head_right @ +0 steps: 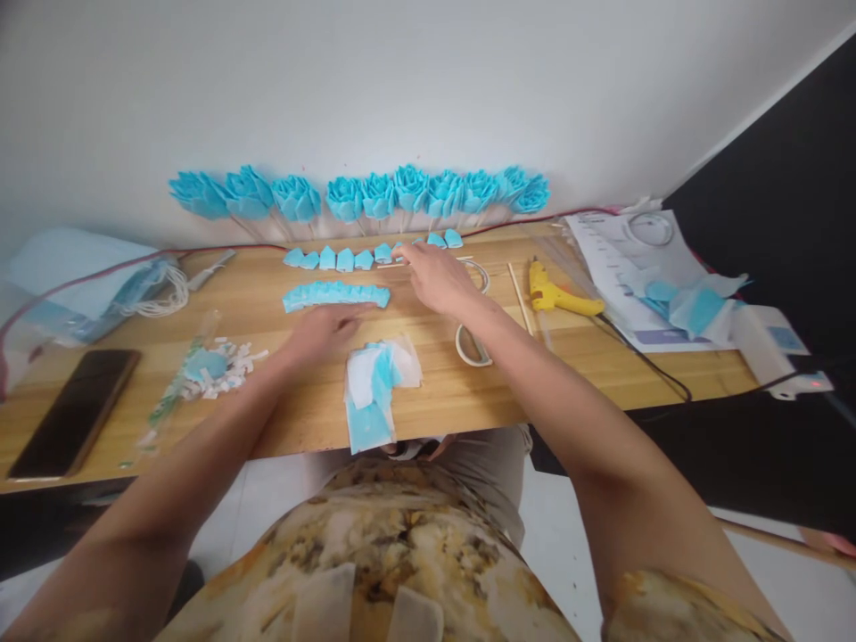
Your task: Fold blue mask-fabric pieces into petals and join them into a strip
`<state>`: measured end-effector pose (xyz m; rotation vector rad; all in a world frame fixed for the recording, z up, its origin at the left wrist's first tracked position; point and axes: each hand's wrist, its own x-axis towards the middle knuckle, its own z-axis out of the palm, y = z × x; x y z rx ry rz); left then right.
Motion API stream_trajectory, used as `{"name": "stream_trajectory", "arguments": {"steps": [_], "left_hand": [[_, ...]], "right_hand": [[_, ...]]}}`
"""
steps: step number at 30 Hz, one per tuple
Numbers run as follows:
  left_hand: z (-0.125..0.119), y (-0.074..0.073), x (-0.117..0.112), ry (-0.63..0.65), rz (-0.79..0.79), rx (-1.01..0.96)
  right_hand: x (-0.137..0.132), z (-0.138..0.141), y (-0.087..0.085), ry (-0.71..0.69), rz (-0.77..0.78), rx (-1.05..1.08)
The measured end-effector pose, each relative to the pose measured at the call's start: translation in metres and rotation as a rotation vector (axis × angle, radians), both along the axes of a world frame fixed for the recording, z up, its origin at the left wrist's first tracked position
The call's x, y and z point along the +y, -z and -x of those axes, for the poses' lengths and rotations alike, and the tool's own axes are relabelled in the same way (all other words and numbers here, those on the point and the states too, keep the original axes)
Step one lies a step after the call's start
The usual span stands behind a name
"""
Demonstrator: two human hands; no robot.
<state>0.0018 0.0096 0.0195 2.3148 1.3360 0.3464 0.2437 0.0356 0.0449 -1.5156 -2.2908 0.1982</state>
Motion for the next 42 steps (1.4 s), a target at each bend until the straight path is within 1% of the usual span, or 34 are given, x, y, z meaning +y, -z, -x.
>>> {"name": "stream_trajectory", "arguments": {"steps": [1, 2, 4, 6, 8, 9, 11, 13, 16, 20, 24, 28, 31, 33, 34, 37, 39, 40, 42], "left_hand": [[0.007, -0.007, 0.001, -0.01, 0.021, -0.021], [0.015, -0.014, 0.002, -0.049, 0.022, -0.028], [0.036, -0.031, 0.005, -0.127, -0.025, -0.029], [0.058, -0.044, 0.006, -0.208, -0.107, 0.021], [0.077, -0.051, 0.005, -0.265, -0.145, 0.126], [0.084, -0.052, 0.004, -0.275, -0.145, 0.183], [0.092, -0.049, -0.001, -0.26, -0.119, 0.296], [0.091, -0.041, -0.008, -0.222, -0.089, 0.395], [0.081, -0.03, -0.017, -0.204, -0.08, 0.503], [0.066, -0.019, -0.023, -0.203, -0.134, 0.568], [0.053, -0.013, -0.023, -0.188, -0.146, 0.53], [0.039, -0.007, -0.021, -0.167, -0.151, 0.453], [0.033, -0.004, -0.02, -0.152, -0.183, 0.328], [0.03, -0.004, -0.023, -0.09, -0.226, 0.194], [0.027, -0.004, -0.025, -0.035, -0.253, 0.126], [0.014, -0.007, -0.032, 0.203, -0.323, -0.011], [0.002, -0.01, -0.037, 0.379, -0.334, -0.009], [-0.003, -0.01, -0.038, 0.442, -0.331, 0.015], [-0.013, -0.01, -0.04, 0.508, -0.324, 0.083]], "right_hand": [[-0.004, -0.002, -0.001, -0.002, 0.01, 0.001], [-0.009, -0.005, -0.002, -0.004, 0.017, 0.001], [-0.018, -0.011, -0.003, -0.017, 0.01, 0.008], [-0.027, -0.017, -0.004, -0.045, -0.008, 0.026], [-0.036, -0.023, -0.003, -0.061, -0.014, 0.047], [-0.04, -0.027, -0.003, -0.063, -0.01, 0.056], [-0.047, -0.032, -0.001, -0.064, 0.004, 0.068], [-0.054, -0.036, -0.001, -0.059, 0.024, 0.07], [-0.065, -0.039, -0.002, -0.053, 0.059, 0.063], [-0.08, -0.036, -0.002, -0.061, 0.11, 0.056], [-0.09, -0.028, 0.003, -0.048, 0.171, 0.017], [-0.096, -0.02, 0.005, -0.062, 0.188, -0.035], [-0.099, -0.017, 0.004, -0.047, 0.185, -0.067], [-0.1, -0.016, 0.003, -0.023, 0.187, -0.084], [-0.101, -0.016, 0.003, -0.015, 0.189, -0.091], [-0.102, -0.012, 0.005, -0.004, 0.196, -0.108], [-0.103, -0.007, 0.007, -0.004, 0.218, -0.106], [-0.103, -0.003, 0.008, -0.006, 0.234, -0.102], [-0.103, 0.005, 0.01, -0.013, 0.269, -0.098]]}}
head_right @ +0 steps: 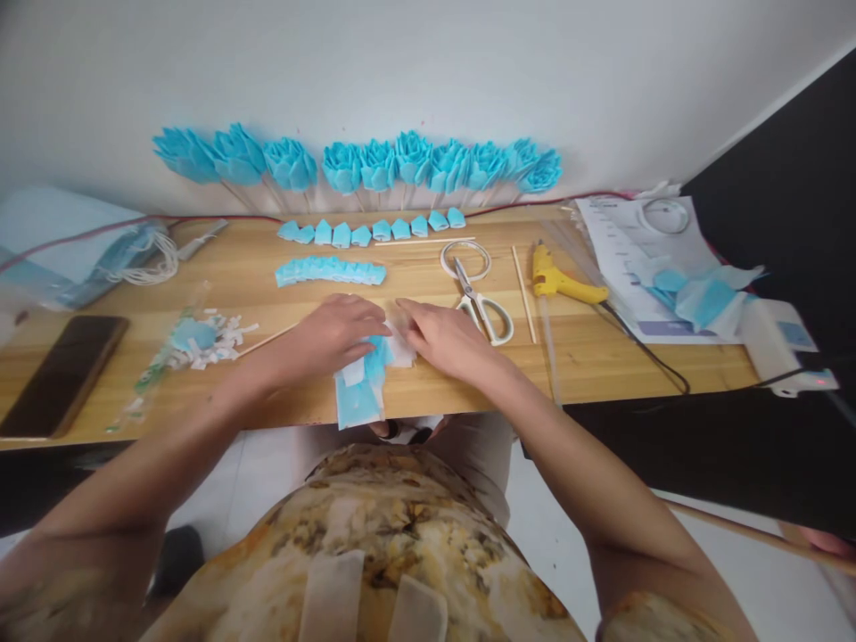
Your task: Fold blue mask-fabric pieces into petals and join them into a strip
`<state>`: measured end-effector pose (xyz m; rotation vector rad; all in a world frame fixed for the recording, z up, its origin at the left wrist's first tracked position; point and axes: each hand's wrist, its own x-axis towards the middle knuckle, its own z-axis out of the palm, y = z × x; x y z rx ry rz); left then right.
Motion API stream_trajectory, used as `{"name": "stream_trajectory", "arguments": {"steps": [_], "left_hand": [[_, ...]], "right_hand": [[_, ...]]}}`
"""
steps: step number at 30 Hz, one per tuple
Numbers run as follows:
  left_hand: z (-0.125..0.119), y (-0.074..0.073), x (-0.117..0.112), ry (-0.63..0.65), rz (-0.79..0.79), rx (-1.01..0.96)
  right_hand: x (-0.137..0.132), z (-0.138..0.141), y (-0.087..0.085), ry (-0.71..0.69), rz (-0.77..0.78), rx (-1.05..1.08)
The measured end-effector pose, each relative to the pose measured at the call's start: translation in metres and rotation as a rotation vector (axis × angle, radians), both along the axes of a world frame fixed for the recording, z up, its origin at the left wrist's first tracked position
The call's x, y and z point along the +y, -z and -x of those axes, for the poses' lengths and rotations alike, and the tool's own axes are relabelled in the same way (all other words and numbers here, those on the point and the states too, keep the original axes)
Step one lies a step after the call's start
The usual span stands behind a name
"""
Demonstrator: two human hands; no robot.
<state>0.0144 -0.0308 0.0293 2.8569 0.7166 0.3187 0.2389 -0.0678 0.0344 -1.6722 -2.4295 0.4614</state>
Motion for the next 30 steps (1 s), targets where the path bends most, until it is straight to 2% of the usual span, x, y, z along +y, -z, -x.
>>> {"name": "stream_trajectory", "arguments": {"steps": [4, 9, 15, 22, 24, 27, 30], "left_hand": [[-0.005, 0.004, 0.001, -0.029, -0.029, 0.115], [0.011, 0.006, 0.007, -0.025, -0.015, 0.124], [0.028, 0.001, 0.01, -0.006, 0.037, -0.037], [0.031, -0.004, 0.01, -0.023, 0.102, -0.056], [0.033, -0.006, 0.011, -0.042, 0.136, -0.103], [0.031, -0.01, 0.012, -0.115, 0.268, -0.24], [0.02, -0.01, 0.015, -0.196, 0.396, -0.321]], "right_hand": [[-0.001, 0.014, 0.009, -0.003, 0.003, -0.043], [0.0, 0.015, 0.019, -0.024, -0.049, -0.033], [0.007, -0.004, 0.009, 0.088, -0.06, 0.043], [0.016, -0.02, 0.006, 0.154, -0.071, 0.228], [0.017, -0.022, 0.007, 0.161, -0.08, 0.266], [0.017, -0.022, 0.006, 0.137, -0.052, 0.357], [0.015, -0.019, 0.001, 0.095, -0.015, 0.435]]}}
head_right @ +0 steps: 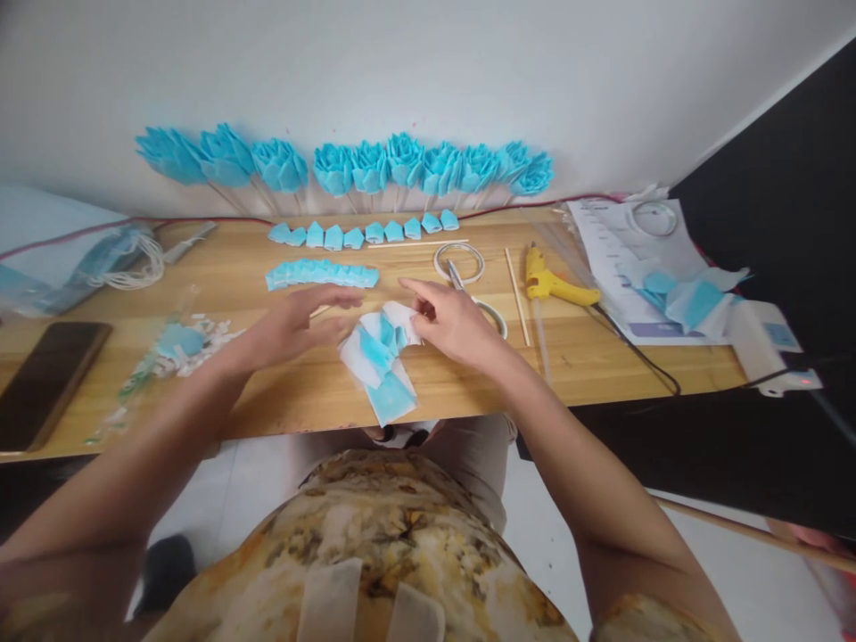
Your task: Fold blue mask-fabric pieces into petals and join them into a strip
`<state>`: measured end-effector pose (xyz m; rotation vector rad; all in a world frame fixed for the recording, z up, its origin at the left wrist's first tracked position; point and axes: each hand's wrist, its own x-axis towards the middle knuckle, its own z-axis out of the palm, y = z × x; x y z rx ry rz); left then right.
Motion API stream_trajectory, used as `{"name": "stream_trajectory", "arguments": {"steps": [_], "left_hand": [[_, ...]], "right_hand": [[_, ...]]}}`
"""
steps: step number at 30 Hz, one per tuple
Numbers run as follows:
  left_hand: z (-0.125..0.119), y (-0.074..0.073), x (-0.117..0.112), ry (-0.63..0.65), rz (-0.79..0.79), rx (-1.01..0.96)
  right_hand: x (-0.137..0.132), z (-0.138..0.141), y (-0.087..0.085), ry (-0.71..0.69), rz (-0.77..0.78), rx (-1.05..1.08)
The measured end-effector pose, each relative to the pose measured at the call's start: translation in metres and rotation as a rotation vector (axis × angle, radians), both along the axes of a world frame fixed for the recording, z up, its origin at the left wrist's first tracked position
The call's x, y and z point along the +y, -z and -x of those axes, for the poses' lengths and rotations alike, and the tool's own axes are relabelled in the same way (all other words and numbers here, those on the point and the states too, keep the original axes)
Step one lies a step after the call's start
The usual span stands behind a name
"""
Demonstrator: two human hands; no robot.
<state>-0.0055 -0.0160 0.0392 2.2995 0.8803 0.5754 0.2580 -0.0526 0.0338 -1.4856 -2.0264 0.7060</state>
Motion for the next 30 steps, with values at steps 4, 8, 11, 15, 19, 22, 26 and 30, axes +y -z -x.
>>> {"name": "stream_trajectory", "arguments": {"steps": [4, 8, 11, 15, 19, 22, 26, 30], "left_hand": [[-0.025, 0.011, 0.01, -0.079, 0.099, 0.047], [-0.039, 0.025, 0.02, -0.035, 0.302, -0.023], [-0.039, 0.028, 0.021, -0.026, 0.386, -0.114], [-0.035, 0.024, 0.018, -0.038, 0.36, -0.162], [-0.034, 0.022, 0.013, -0.052, 0.3, -0.175], [-0.033, 0.023, 0.01, -0.064, 0.269, -0.202], [-0.031, 0.025, 0.008, -0.089, 0.279, -0.259], [-0.03, 0.028, 0.008, -0.117, 0.276, -0.295]], "right_hand": [[0.0, 0.002, -0.004, -0.011, 0.041, 0.11], [0.003, -0.004, -0.003, -0.011, 0.125, 0.27], [0.005, -0.013, -0.003, -0.015, 0.162, 0.308], [0.008, -0.013, -0.003, -0.054, 0.192, 0.33], [0.014, 0.003, -0.002, -0.096, 0.246, 0.372], [0.021, 0.017, -0.003, -0.088, 0.281, 0.346], [0.031, 0.028, -0.002, -0.082, 0.296, 0.274], [0.034, 0.032, 0.006, -0.032, 0.34, 0.445]]}}
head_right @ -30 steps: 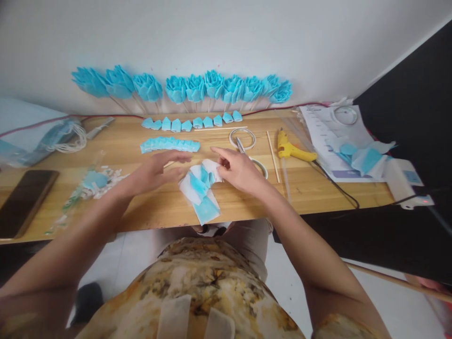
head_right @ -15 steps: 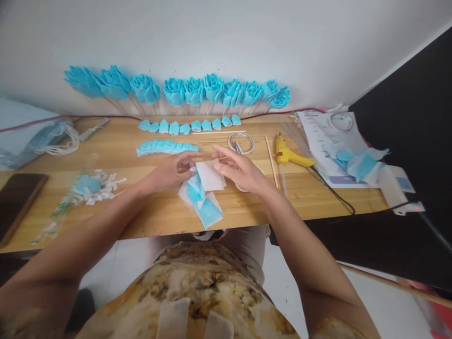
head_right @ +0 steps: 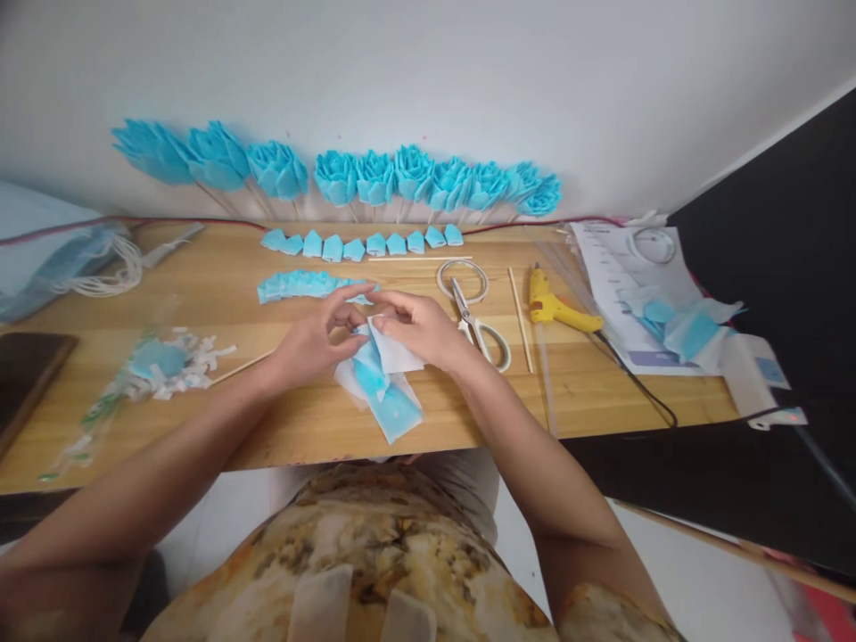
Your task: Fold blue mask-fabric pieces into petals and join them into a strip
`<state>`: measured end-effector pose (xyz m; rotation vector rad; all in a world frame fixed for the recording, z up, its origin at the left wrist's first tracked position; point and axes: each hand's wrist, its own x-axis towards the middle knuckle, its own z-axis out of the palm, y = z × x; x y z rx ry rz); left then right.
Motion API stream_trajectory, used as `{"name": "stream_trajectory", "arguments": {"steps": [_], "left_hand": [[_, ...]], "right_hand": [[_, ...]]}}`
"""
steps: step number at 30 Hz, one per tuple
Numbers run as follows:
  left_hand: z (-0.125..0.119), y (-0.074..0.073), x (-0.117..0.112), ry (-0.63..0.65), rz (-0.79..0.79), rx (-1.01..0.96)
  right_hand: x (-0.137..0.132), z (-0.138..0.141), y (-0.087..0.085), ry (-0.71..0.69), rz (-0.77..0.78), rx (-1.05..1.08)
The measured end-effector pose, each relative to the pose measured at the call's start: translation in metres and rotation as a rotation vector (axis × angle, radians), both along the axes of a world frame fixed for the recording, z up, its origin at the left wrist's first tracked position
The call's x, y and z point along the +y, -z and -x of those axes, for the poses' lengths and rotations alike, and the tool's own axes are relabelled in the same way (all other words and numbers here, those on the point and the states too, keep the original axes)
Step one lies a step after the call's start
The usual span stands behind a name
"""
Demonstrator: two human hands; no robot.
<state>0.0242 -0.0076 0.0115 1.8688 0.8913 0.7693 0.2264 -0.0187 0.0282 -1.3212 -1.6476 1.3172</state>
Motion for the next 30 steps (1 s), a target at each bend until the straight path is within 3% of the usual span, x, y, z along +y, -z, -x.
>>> {"name": "stream_trajectory", "arguments": {"steps": [4, 11, 21, 26, 28, 30], "left_hand": [[0.0, 0.0, 0.0, -0.005, -0.001, 0.015], [0.003, -0.006, 0.0, 0.002, -0.055, 0.093], [0.004, -0.008, 0.0, 0.228, -0.171, 0.259], [0.014, -0.016, 0.005, 0.408, -0.132, 0.278], [0.017, -0.018, 0.006, 0.393, -0.099, 0.2], [0.018, -0.019, 0.008, 0.294, -0.088, 0.105]], "right_hand": [[-0.002, -0.002, 0.006, 0.085, 0.018, 0.168], [0.001, -0.01, 0.014, 0.289, -0.037, 0.253], [0.017, -0.03, 0.032, 0.546, -0.276, 0.344], [0.017, -0.033, 0.026, 0.527, -0.253, 0.401], [0.014, -0.029, 0.021, 0.484, -0.221, 0.414], [0.01, -0.025, 0.017, 0.451, -0.193, 0.437]]}}
